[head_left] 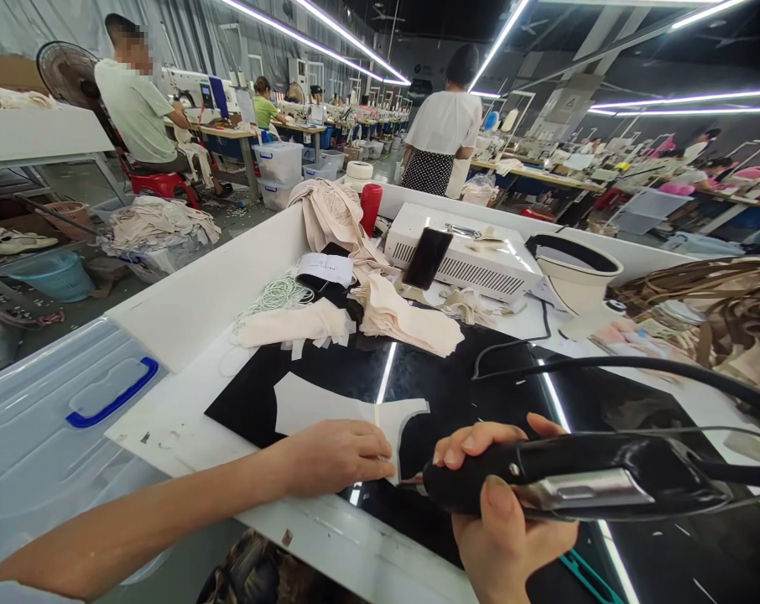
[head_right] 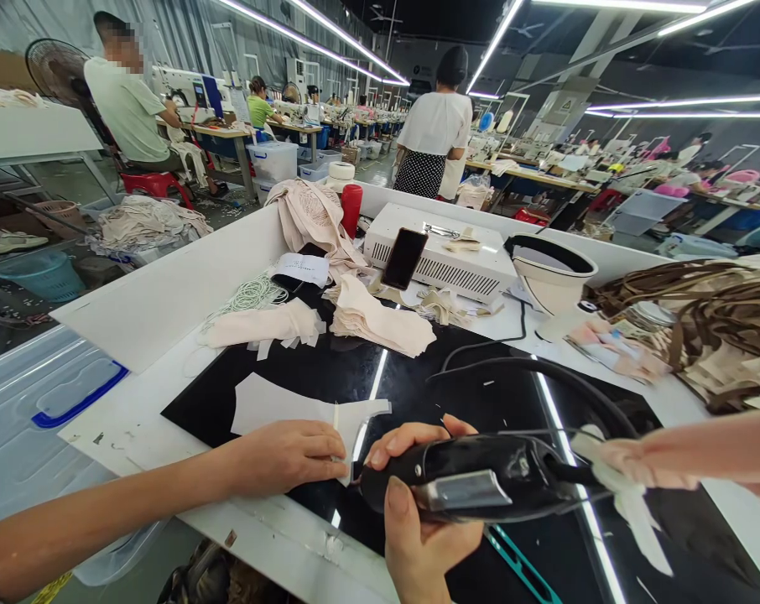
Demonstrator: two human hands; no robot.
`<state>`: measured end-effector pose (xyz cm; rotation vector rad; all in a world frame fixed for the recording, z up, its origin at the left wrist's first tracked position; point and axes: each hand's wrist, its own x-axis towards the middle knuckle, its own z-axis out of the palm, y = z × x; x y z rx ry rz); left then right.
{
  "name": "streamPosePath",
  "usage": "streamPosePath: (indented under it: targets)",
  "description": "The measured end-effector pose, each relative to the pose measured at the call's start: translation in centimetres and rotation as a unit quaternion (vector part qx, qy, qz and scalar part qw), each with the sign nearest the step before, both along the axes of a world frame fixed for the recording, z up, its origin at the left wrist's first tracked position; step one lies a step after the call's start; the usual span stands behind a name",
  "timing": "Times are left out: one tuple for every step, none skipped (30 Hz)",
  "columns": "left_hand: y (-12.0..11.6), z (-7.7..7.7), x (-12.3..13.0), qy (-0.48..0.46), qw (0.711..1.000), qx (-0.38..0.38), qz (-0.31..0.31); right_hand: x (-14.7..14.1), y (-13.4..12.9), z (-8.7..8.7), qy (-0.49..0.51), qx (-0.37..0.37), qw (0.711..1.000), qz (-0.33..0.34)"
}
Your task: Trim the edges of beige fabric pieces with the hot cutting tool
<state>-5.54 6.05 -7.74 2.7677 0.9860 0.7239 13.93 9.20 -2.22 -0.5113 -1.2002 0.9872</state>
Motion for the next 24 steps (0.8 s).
streamPosePath:
  targets:
    - [0.0,0.0,0.0,-0.002,1.0,0.001,-0.001,0.0,0.0,0.0,0.0,0.001,1.0,0.003]
    - [0.0,-0.1,0.0,-0.003,1.0,0.002,-0.002,0.0,0.0,0.0,0.0,0.003,1.0,0.006]
    - [0.0,-0.1,0.0,-0.005,1.0,0.003,-0.001,0.0,0.1,0.1,0.001,0.004,1.0,0.009]
    - [0.0,-0.1,0.1,-0.007,1.0,0.002,0.0,0.0,0.1,0.2,0.002,0.005,1.0,0.011]
    - [0.0,0.0,0.1,-0.009,1.0,-0.001,0.002,0.0,0.1,0.3,0.004,0.005,1.0,0.008]
    - [0.0,0.0,0.1,-0.01,1.0,-0.004,0.003,0.0,0.1,0.4,0.007,0.005,1.0,0.002]
    - [0.0,0.1,0.0,-0.012,1.0,-0.007,0.003,0.0,0.2,0.6,0.011,0.004,1.0,-0.006]
    - [-0.1,0.1,0.0,-0.014,1.0,-0.008,0.003,0.0,0.2,0.7,0.017,0.002,1.0,-0.013]
    - [-0.1,0.1,0.0,-0.016,1.0,-0.008,0.003,0.0,0.2,0.9,0.022,0.0,1.0,-0.019]
    - [-0.1,0.1,0.0,-0.018,1.0,-0.007,0.005,0.0,0.3,1.0,0.027,-0.002,0.999,-0.022]
    - [-0.1,0.1,0.0,-0.02,1.0,-0.007,0.007,-0.1,0.3,1.0,0.031,-0.003,0.999,-0.022]
    - [-0.1,0.1,0.0,-0.022,1.0,-0.007,0.01,-0.1,0.3,1.1,0.032,-0.005,0.999,-0.019]
    - [-0.2,0.0,0.0,-0.024,1.0,-0.009,0.012,-0.1,0.3,1.1,0.032,-0.005,0.999,-0.017]
    - [-0.2,0.0,0.0,-0.025,1.0,-0.011,0.012,-0.2,0.3,1.0,0.032,-0.006,0.999,-0.015]
    - [-0.2,-0.1,0.1,-0.026,1.0,-0.013,0.012,-0.2,0.3,1.0,0.031,-0.005,0.999,-0.012]
    - [-0.2,-0.1,0.1,-0.027,0.999,-0.015,0.011,-0.2,0.3,0.9,0.03,-0.005,0.999,-0.01]
    - [-0.2,-0.1,0.1,-0.028,0.999,-0.017,0.01,-0.2,0.3,0.8,0.029,-0.005,1.0,-0.009]
    - [-0.2,-0.1,0.2,-0.029,0.999,-0.019,0.01,-0.3,0.3,0.7,0.027,-0.005,1.0,-0.007]
    - [-0.2,-0.1,0.2,-0.03,0.999,-0.021,0.012,-0.3,0.3,0.7,0.026,-0.005,1.0,-0.007]
    - [-0.2,0.0,0.2,-0.031,0.999,-0.023,0.013,-0.3,0.3,0.6,0.023,-0.005,1.0,-0.007]
    - [-0.3,0.0,0.2,-0.032,0.999,-0.024,0.015,-0.4,0.3,0.6,0.021,-0.005,1.0,-0.009]
    - [-0.3,0.1,0.2,-0.033,0.999,-0.023,0.017,-0.5,0.3,0.6,0.018,-0.004,1.0,-0.012]
    - [-0.3,0.2,0.2,-0.034,0.999,-0.022,0.018,-0.5,0.2,0.6,0.014,-0.003,1.0,-0.016]
    - [-0.3,0.2,0.2,-0.034,0.999,-0.021,0.018,-0.5,0.2,0.5,0.011,-0.002,1.0,-0.019]
